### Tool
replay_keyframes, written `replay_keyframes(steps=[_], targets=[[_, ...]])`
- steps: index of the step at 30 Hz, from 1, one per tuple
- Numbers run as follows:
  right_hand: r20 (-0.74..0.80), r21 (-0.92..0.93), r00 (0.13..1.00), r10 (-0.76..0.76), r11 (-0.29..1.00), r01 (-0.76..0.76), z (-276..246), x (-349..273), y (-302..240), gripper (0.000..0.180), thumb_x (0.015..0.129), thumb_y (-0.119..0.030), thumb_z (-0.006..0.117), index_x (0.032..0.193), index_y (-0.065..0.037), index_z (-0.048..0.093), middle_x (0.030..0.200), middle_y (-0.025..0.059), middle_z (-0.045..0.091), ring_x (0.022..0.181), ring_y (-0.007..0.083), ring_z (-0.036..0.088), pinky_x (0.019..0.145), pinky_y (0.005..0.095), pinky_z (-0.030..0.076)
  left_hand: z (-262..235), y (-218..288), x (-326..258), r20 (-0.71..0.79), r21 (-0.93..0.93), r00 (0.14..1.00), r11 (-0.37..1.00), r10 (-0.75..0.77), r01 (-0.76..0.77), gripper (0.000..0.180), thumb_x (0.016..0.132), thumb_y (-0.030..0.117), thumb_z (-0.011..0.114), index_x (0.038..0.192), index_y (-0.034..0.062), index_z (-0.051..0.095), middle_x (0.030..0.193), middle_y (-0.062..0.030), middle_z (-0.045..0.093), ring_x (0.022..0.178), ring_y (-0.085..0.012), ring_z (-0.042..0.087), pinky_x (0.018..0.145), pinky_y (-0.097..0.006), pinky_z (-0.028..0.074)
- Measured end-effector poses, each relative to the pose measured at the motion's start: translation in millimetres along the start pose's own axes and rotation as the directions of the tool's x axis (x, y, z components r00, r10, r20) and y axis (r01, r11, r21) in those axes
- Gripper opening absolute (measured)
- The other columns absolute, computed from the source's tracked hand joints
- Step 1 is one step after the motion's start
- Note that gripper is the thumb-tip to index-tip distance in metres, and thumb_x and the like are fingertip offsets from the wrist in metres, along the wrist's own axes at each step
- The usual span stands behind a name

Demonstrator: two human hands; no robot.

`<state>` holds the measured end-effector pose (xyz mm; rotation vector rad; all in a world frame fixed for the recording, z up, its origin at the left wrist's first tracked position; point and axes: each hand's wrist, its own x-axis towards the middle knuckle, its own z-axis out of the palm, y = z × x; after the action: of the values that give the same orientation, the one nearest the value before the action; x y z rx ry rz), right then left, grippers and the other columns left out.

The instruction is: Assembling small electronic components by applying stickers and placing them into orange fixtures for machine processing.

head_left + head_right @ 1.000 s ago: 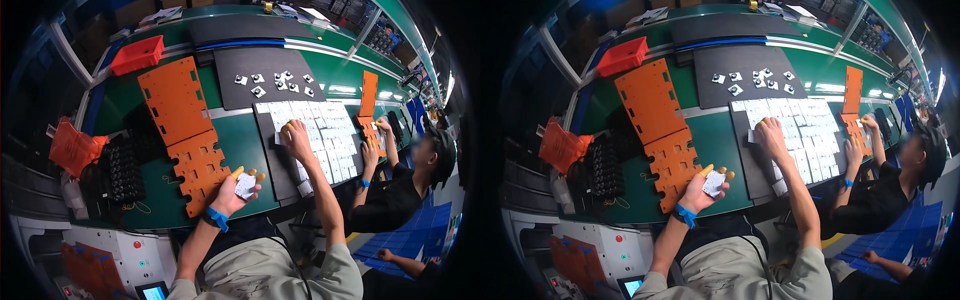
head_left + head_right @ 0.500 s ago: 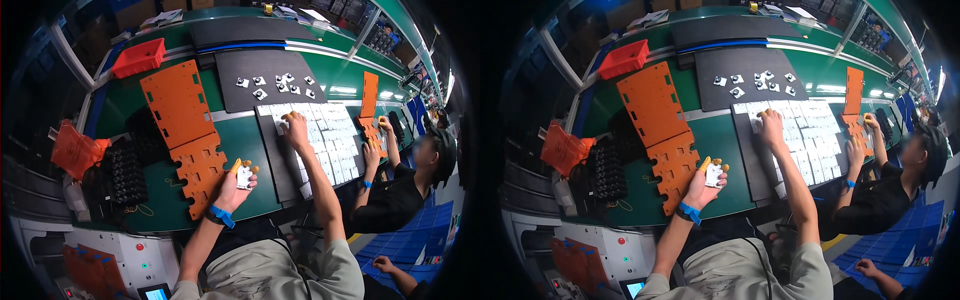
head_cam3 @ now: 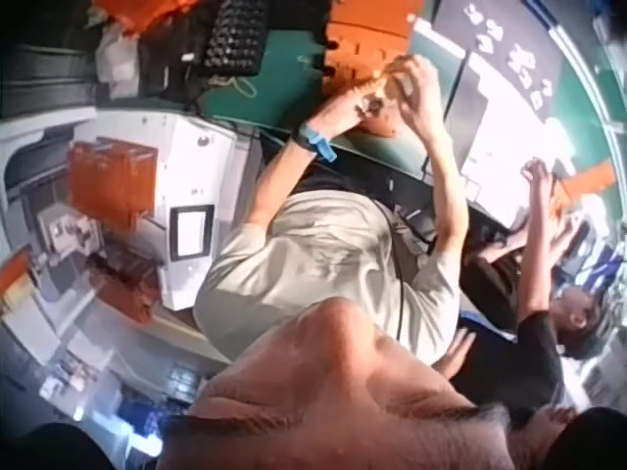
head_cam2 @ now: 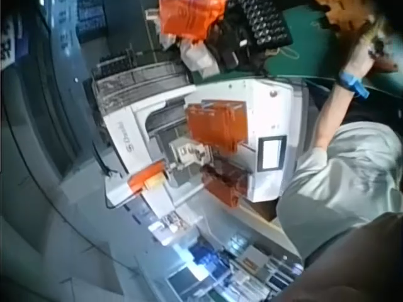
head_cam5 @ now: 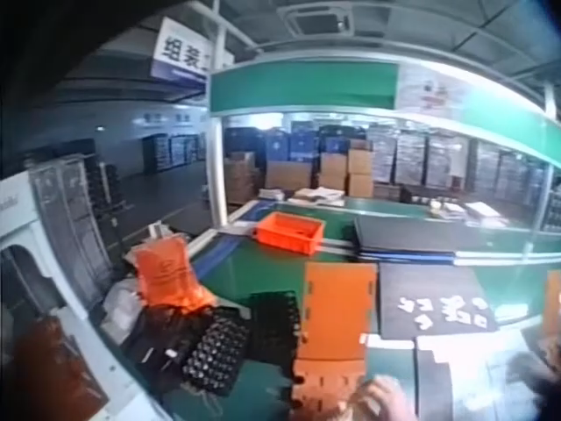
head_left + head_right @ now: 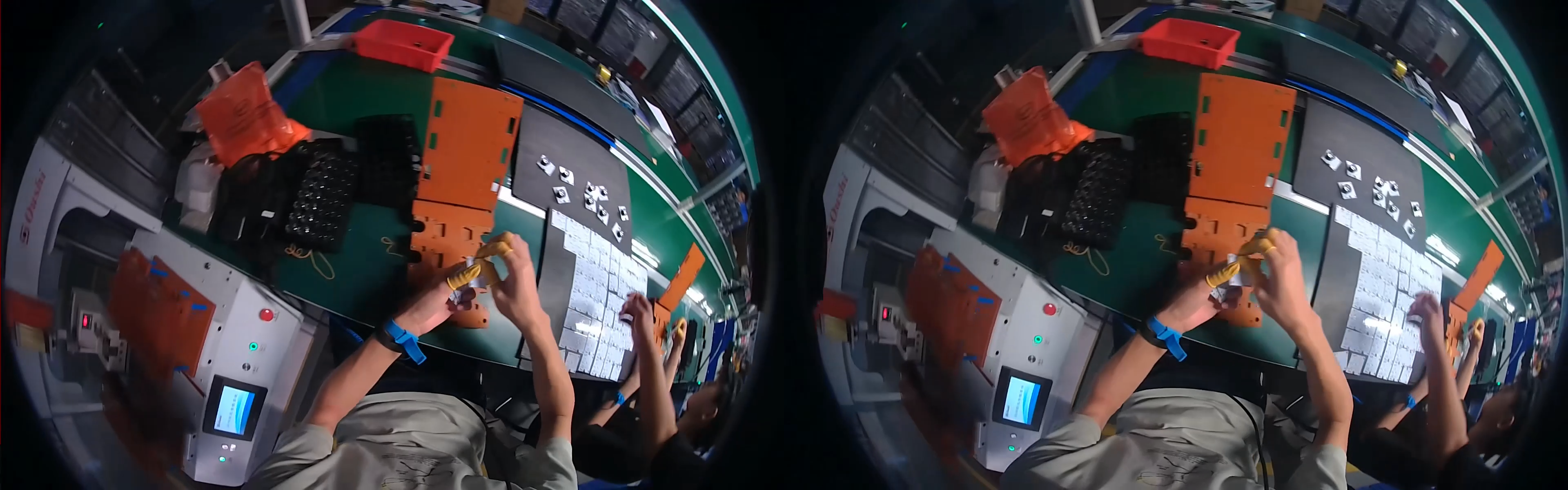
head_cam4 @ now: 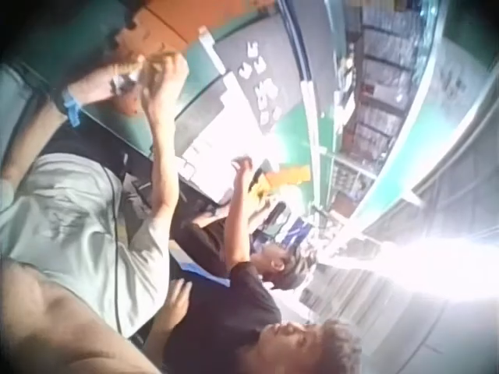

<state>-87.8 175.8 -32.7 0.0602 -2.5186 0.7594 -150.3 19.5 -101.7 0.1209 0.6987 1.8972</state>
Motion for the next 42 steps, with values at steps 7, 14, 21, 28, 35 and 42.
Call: replay_keyframes(steps=[7,14,21,28,35,42], targets=[[0.185,0.233,0.973,-0.14,0.968,0.095,76,52,-58,0.015,0.081,-0.002,0.072,0.095,-0.001,0.065,0.099,0.0134,0.059,0.095,0.0345,0.054,0.085,0.0427,0.042,-59,42,-75,-0.156,-0.124,0.971,0.971,0.183,-0.203,0.03,0.101,0.037,0.058,0.114,0.0101,0.061,0.099,-0.0019,0.064,0.08,-0.0117,0.056,0.075,-0.029,0.048],[0.222,0.399,0.973,-0.066,0.916,-0.029,167,90,-93,0.019,0.084,-0.008,0.075,0.098,0.0,0.067,0.096,0.0137,0.062,0.09,0.0313,0.062,0.081,0.0379,0.051,-121,49,-136,-0.178,-0.237,0.88,0.849,0.44,-0.472,0.034,0.1,0.022,0.053,0.128,0.0031,0.056,0.117,-0.0126,0.061,0.088,-0.0144,0.053,0.073,-0.029,0.045],[0.175,-0.189,0.985,0.002,0.982,0.031,224,114,-116,0.036,0.075,-0.04,0.081,0.079,-0.004,0.073,0.092,0.0146,0.069,0.096,0.0324,0.066,0.083,0.0433,0.054,-129,34,-167,-0.523,0.09,0.662,0.807,0.537,-0.584,0.045,0.092,0.016,0.066,0.135,0.0068,0.055,0.127,-0.0083,0.058,0.096,-0.0106,0.054,0.07,-0.022,0.041],[0.199,-0.334,0.977,0.076,0.943,-0.005,250,122,-131,0.026,0.074,-0.027,0.072,0.078,-0.001,0.072,0.095,0.0171,0.068,0.096,0.0313,0.066,0.08,0.042,0.054,-129,35,-161,-0.504,0.146,0.679,0.828,0.534,-0.542,0.05,0.094,0.02,0.065,0.138,0.0032,0.048,0.131,-0.0111,0.052,0.106,-0.0145,0.053,0.079,-0.025,0.045],[0.274,-0.213,0.947,0.168,0.971,-0.111,247,131,-139,0.018,0.071,-0.018,0.07,0.077,-0.001,0.072,0.087,0.0207,0.07,0.081,0.0363,0.07,0.07,0.0447,0.056,-132,22,-161,-0.582,0.229,0.548,0.767,0.601,-0.599,0.044,0.091,0.014,0.069,0.131,0.0039,0.052,0.111,-0.0068,0.059,0.091,-0.0141,0.056,0.076,-0.03,0.044],[0.341,0.361,0.906,0.252,0.855,-0.374,156,104,-128,0.023,0.08,-0.015,0.077,0.092,0.003,0.07,0.086,0.0127,0.07,0.078,0.0193,0.069,0.071,0.0321,0.054,-117,31,-145,-0.486,0.141,0.689,0.826,0.538,-0.546,0.048,0.094,0.017,0.065,0.138,0.0099,0.049,0.131,-0.0054,0.059,0.117,-0.0161,0.057,0.088,-0.03,0.048]])
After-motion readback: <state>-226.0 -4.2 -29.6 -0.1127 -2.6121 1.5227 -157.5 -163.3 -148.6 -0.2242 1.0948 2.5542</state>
